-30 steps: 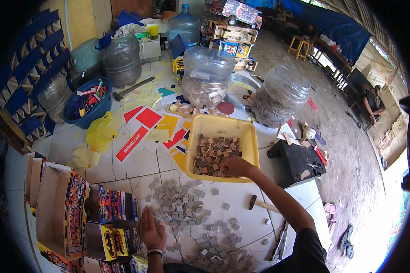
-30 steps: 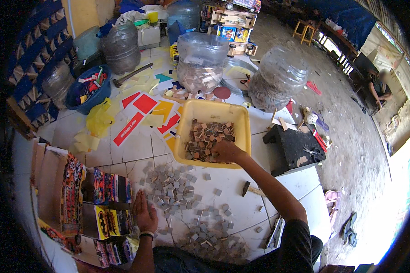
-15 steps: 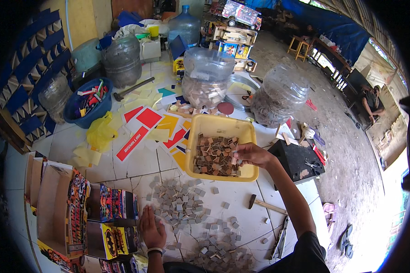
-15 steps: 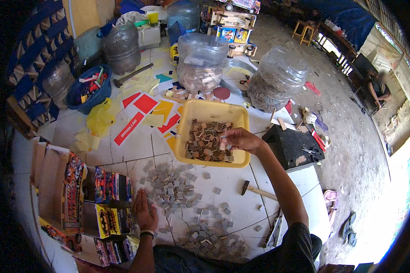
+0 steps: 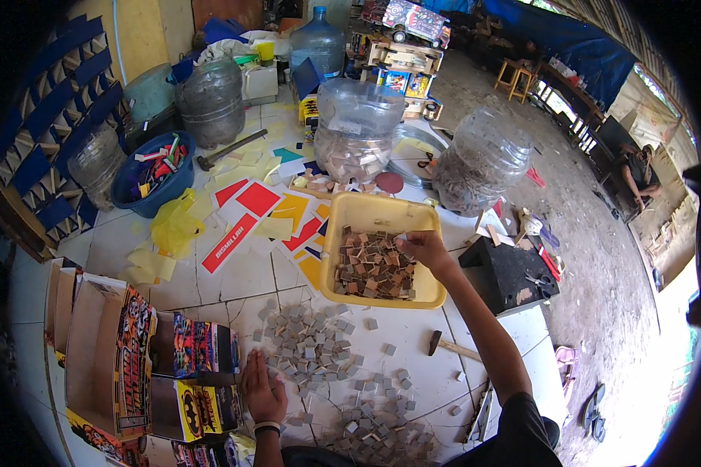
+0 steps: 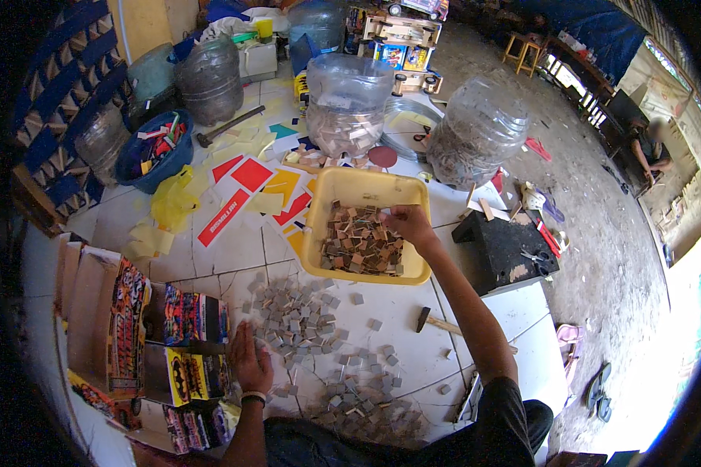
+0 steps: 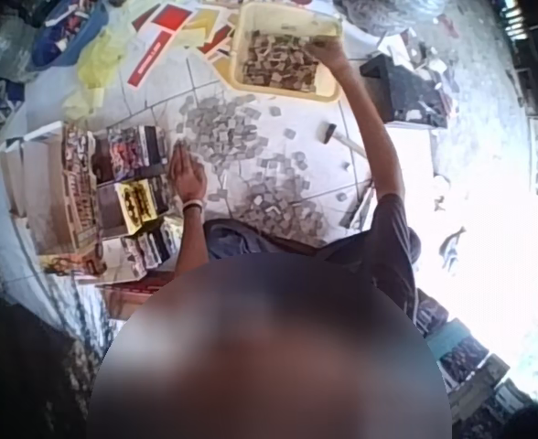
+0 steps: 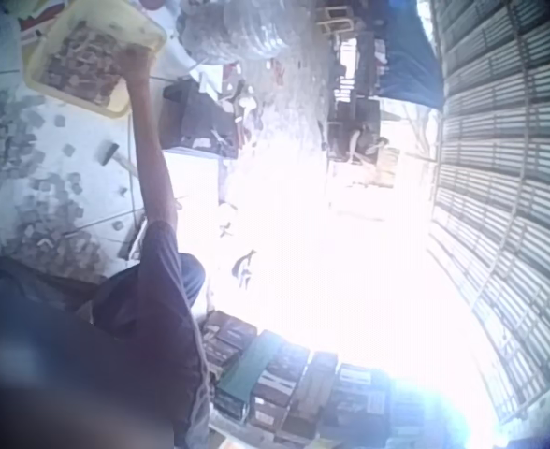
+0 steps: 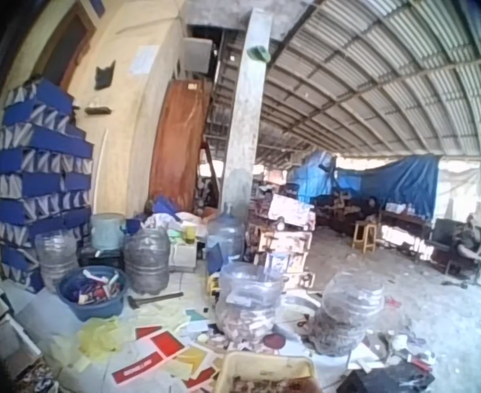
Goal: The person sits on the floor and uses pliers to trim the fuse wires of small firecrackers. They pick up each firecracker, cut the wire, and place the trimmed item on the floor. The person repeats this process for multiple firecrackers.
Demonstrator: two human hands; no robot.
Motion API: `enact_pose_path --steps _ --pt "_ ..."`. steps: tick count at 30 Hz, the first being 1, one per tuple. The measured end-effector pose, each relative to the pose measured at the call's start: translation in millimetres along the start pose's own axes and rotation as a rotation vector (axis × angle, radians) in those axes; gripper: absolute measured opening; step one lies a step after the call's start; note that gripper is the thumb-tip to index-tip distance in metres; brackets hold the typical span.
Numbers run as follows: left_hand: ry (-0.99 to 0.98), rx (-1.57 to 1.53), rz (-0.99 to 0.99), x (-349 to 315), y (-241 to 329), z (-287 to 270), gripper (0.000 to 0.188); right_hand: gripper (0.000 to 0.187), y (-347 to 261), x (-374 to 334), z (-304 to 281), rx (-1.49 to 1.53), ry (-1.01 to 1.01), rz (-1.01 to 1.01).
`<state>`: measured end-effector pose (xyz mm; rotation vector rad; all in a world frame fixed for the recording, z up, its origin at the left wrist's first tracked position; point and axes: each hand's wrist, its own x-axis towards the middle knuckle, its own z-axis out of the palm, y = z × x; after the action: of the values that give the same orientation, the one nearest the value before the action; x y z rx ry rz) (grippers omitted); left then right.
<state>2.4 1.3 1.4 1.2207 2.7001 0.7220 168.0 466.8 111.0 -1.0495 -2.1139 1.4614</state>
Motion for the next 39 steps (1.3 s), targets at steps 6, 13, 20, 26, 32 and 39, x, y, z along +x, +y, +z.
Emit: enact_pose_path --steps 6,13,20,26,32,39 --pt "-0.007 0.004 0.010 0 0 -1 0.071 0.040 -17 -13 20 0.982 -0.411 0.468" --pt "-0.021 0.002 -0.015 2 5 -6 0.071 0.029 5 -1 49 -0.139 -0.596 0.148" --pt "-0.004 -0.028 0.004 1 3 -2 0.071 0.029 22 3 47 -0.936 -0.194 -0.220" --pt "0.007 -0.028 0.019 0 -1 1 0.073 0.028 13 3 42 -0.638 -0.255 -0.277" --pt "0.012 0.000 0.031 1 0 0 0.073 0.040 15 -11 68 -1.021 -0.302 -0.394" --pt "0.023 -0.017 0.030 -1 -3 1 0.072 0.035 -23 20 6 -0.441 -0.422 0.076"
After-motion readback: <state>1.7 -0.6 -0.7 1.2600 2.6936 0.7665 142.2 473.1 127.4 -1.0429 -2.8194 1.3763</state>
